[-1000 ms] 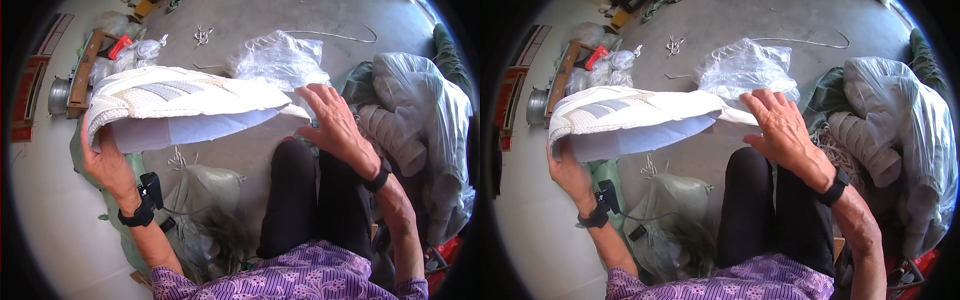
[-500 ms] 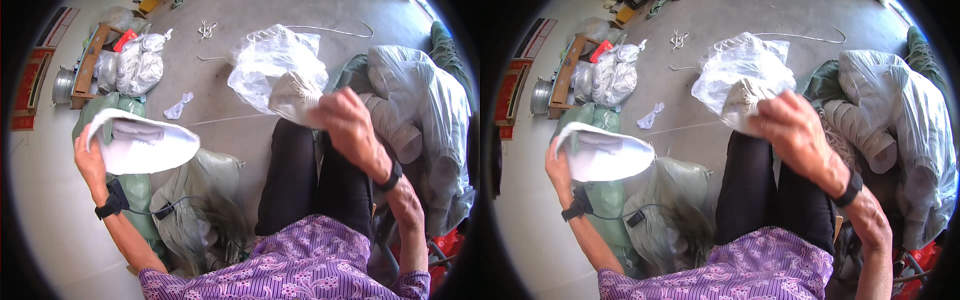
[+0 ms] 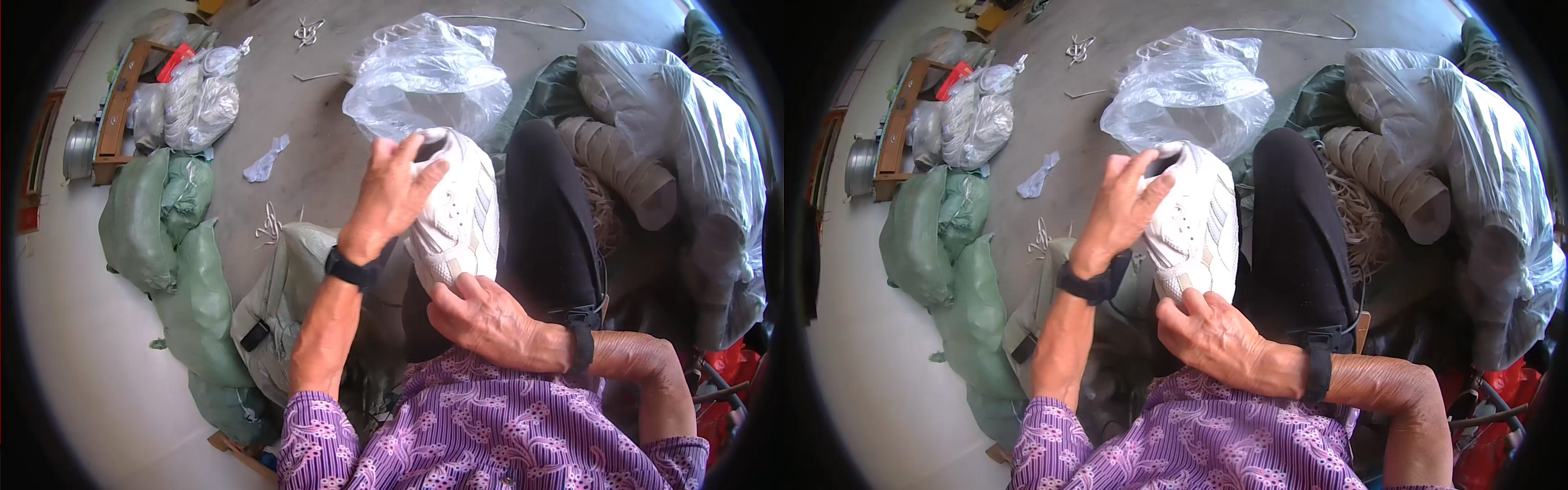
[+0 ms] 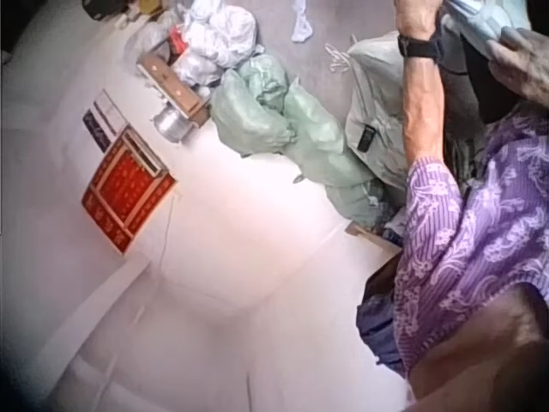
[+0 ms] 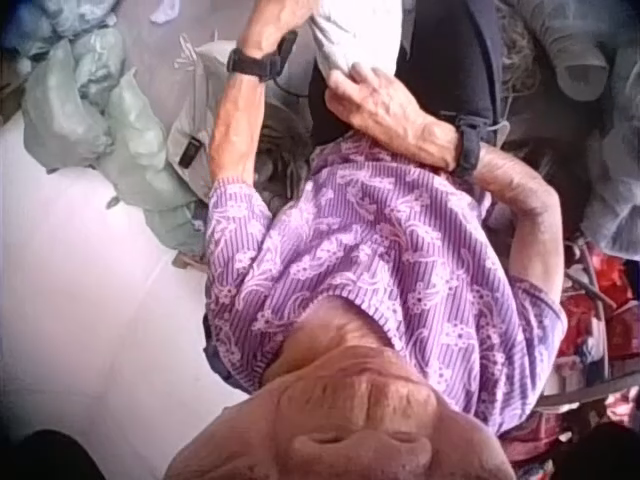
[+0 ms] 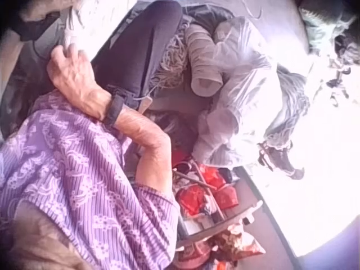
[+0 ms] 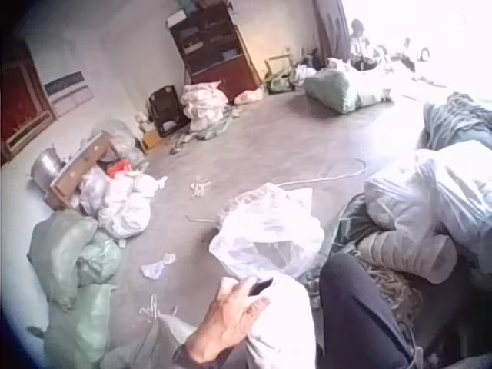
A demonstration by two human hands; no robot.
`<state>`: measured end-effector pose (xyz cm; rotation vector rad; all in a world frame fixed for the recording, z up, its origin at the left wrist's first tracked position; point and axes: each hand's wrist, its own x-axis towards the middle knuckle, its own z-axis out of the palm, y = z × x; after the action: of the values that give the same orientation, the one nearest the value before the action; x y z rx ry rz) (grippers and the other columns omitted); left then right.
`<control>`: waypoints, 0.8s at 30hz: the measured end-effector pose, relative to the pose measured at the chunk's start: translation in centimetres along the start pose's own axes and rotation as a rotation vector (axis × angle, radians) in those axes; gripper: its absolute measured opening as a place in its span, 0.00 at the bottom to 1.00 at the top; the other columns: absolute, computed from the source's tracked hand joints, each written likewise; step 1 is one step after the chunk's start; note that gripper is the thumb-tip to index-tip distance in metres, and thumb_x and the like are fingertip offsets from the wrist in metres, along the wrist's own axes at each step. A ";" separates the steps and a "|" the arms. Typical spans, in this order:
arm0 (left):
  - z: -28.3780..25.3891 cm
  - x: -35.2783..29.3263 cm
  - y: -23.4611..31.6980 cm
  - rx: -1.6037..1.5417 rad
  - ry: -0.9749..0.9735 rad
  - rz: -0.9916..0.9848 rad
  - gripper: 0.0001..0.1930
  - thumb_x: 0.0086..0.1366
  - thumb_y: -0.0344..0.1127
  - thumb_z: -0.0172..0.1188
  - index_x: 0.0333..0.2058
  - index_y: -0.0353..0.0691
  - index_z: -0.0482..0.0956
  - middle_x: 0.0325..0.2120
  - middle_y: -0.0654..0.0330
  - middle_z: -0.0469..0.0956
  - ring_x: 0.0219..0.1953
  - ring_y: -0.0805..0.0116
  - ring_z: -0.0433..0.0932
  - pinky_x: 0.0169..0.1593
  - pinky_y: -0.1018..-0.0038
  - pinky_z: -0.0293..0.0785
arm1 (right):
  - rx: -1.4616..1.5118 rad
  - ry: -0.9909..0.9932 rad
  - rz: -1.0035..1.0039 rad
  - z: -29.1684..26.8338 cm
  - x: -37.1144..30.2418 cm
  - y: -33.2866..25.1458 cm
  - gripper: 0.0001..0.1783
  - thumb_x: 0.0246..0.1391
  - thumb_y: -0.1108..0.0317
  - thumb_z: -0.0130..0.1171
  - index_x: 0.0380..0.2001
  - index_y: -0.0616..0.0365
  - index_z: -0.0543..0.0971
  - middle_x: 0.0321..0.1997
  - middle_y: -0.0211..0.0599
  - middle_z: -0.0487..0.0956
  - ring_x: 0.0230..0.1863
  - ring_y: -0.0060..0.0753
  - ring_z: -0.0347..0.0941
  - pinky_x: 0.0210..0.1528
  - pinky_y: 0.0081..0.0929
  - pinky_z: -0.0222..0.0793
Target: Insert and thread laces into a new shoe.
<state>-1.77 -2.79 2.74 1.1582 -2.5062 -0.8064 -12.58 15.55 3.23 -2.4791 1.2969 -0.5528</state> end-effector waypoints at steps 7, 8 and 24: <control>4.1 2.1 3.7 0.301 0.075 0.256 0.17 0.58 0.49 0.60 0.38 0.43 0.78 0.36 0.54 0.70 0.41 0.54 0.70 0.45 0.62 0.67 | 0.436 -0.011 0.115 -0.4 -1.8 1.5 0.18 0.39 0.73 0.58 0.39 0.62 0.74 0.39 0.40 0.67 0.34 0.40 0.70 0.35 0.34 0.72; 4.4 2.0 2.7 0.228 0.117 0.315 0.16 0.58 0.48 0.60 0.37 0.42 0.78 0.35 0.54 0.71 0.41 0.55 0.71 0.44 0.63 0.67 | 0.591 0.022 0.111 -0.8 -2.1 2.5 0.18 0.38 0.75 0.58 0.38 0.61 0.74 0.39 0.41 0.68 0.36 0.41 0.71 0.37 0.34 0.72; 3.6 1.6 0.9 -0.122 0.147 0.171 0.11 0.57 0.37 0.63 0.33 0.36 0.76 0.29 0.57 0.74 0.32 0.65 0.73 0.39 0.73 0.68 | 0.154 -0.097 0.140 -4.5 2.7 18.2 0.16 0.39 0.62 0.67 0.34 0.50 0.79 0.38 0.36 0.75 0.46 0.43 0.69 0.44 0.41 0.65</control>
<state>-5.00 -2.22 0.41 0.9148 -2.3617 -0.7860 -26.32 2.92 0.05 -2.2425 1.3253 -0.4738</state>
